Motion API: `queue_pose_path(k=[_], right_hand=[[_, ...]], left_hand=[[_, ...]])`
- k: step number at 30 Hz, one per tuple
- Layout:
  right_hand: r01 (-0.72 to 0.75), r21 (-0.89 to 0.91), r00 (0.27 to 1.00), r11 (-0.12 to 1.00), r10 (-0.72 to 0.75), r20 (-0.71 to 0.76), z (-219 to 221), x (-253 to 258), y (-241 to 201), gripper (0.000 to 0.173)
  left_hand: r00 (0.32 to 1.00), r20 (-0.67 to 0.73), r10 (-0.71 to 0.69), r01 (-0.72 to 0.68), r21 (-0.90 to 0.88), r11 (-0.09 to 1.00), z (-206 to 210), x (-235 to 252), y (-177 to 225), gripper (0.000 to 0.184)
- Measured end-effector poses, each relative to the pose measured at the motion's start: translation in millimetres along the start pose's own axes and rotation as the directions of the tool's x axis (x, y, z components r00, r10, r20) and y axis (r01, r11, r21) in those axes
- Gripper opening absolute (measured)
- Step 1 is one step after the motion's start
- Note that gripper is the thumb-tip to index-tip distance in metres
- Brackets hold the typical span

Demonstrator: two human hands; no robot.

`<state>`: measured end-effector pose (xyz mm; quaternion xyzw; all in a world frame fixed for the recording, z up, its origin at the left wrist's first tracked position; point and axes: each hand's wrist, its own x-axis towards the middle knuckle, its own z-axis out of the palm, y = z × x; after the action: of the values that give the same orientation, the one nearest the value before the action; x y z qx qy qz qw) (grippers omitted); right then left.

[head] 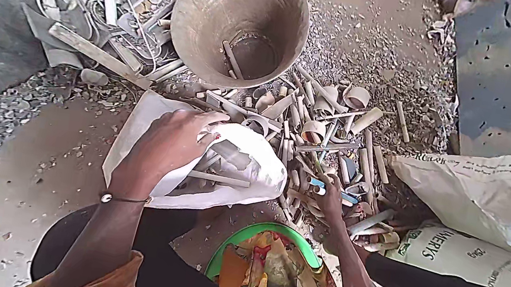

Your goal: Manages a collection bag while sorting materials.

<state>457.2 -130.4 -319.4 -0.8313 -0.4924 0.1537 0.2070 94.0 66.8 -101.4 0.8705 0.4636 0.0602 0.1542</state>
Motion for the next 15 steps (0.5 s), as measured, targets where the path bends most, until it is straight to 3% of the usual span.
queue_pose_path(k=[3,5,7,9,12,15], right_hand=[[0.02,0.03,0.999,0.999,-0.019,-0.033,-52,-4,-28,0.037],[-0.001,0.026,0.997,1.0,0.003,-0.079,-88,-10,-55,0.035],[-0.02,0.08,0.993,0.997,0.029,-0.116,-120,-18,-71,0.039],[0.005,0.246,0.989,0.969,0.031,-0.141,-149,-32,-81,0.043],[0.068,0.6,0.989,0.797,0.025,-0.146,-178,-60,-110,0.04],[0.152,0.789,0.988,0.595,-0.105,-0.111,-181,-73,-138,0.043]], left_hand=[[0.99,0.093,-0.102,0.097,0.056,0.994,7,-5,1,0.062],[0.977,0.121,-0.178,0.168,0.088,0.982,5,-6,0,0.067],[0.959,0.134,-0.248,0.237,0.087,0.967,0,-5,-2,0.053],[0.956,0.107,-0.273,0.267,0.071,0.961,-7,-4,1,0.025],[0.952,0.077,-0.298,0.294,0.051,0.954,-16,-6,9,0.03],[0.96,-0.014,-0.278,0.278,0.006,0.96,-13,-6,3,0.031]])
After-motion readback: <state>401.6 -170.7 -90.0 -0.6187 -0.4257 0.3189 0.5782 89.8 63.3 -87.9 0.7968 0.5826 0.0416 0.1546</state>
